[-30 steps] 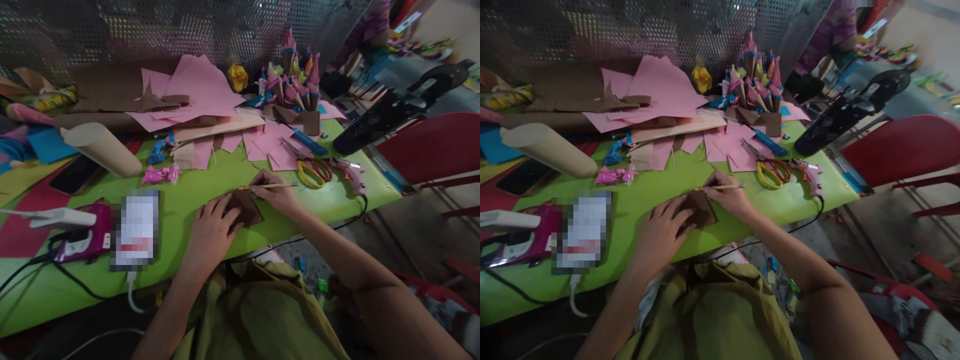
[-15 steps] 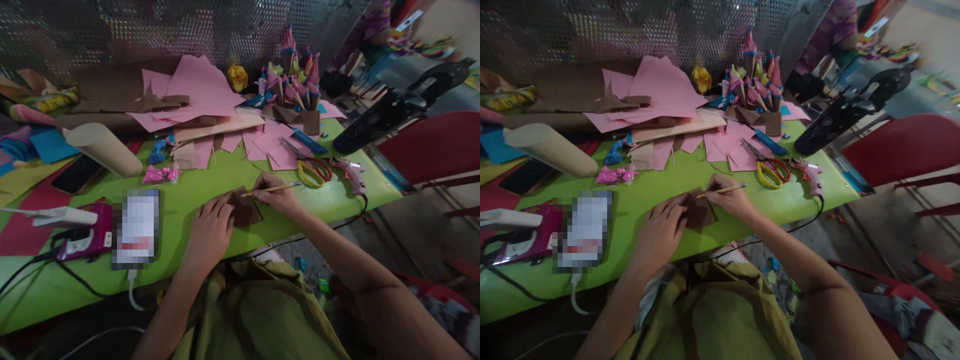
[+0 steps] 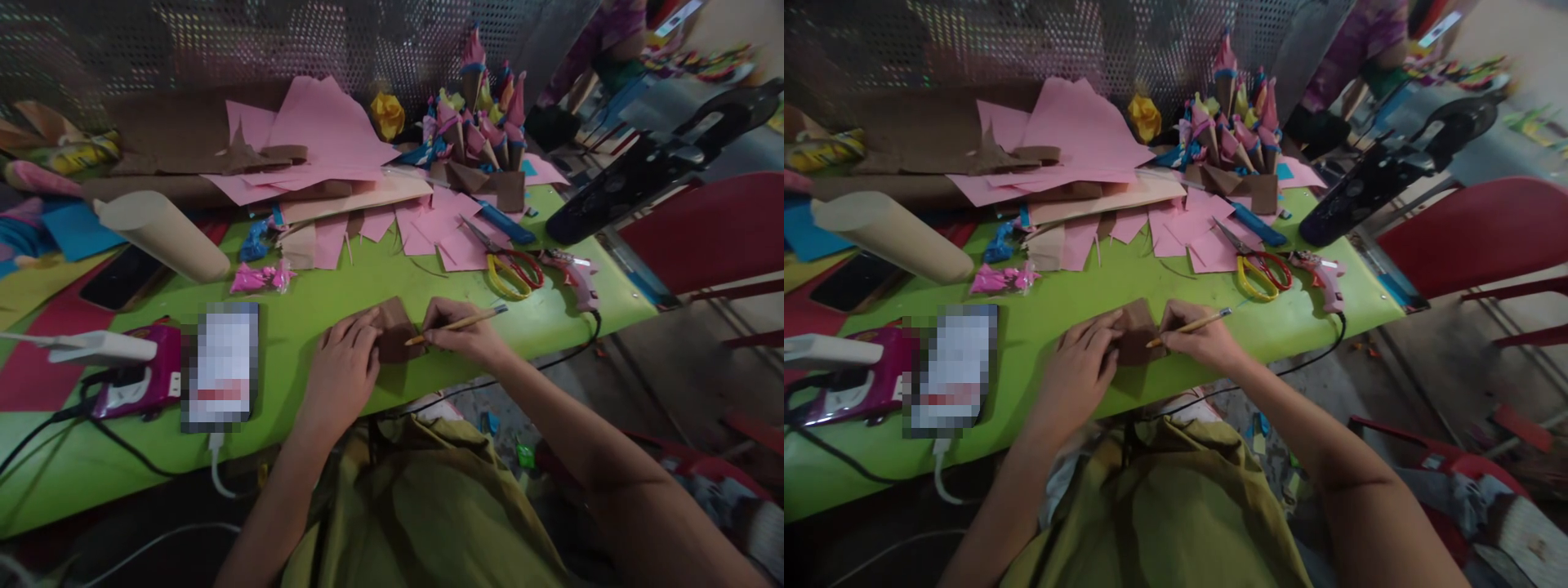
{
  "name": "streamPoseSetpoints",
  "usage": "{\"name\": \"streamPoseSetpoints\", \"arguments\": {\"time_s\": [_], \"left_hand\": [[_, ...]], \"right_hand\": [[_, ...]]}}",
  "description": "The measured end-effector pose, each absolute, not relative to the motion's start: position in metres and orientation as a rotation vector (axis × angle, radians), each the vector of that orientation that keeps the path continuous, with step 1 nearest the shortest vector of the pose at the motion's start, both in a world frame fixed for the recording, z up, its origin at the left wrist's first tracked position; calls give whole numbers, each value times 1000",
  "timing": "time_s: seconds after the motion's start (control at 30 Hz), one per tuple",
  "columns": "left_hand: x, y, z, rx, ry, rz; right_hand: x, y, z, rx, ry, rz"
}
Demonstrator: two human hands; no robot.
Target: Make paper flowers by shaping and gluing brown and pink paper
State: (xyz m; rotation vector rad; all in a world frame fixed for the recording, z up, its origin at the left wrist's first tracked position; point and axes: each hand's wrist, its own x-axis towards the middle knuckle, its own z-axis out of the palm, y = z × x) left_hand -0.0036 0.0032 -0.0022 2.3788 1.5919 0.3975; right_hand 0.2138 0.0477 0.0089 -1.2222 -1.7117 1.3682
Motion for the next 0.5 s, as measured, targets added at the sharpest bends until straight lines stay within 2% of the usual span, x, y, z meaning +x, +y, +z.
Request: {"name": "streamPoseSetpoints", "arguments": {"time_s": [0.5], "left_hand": [[-4,3,-1,2382,1591,407]], "right_hand": [[219,35,13,-1232,-1751,1406]]}}
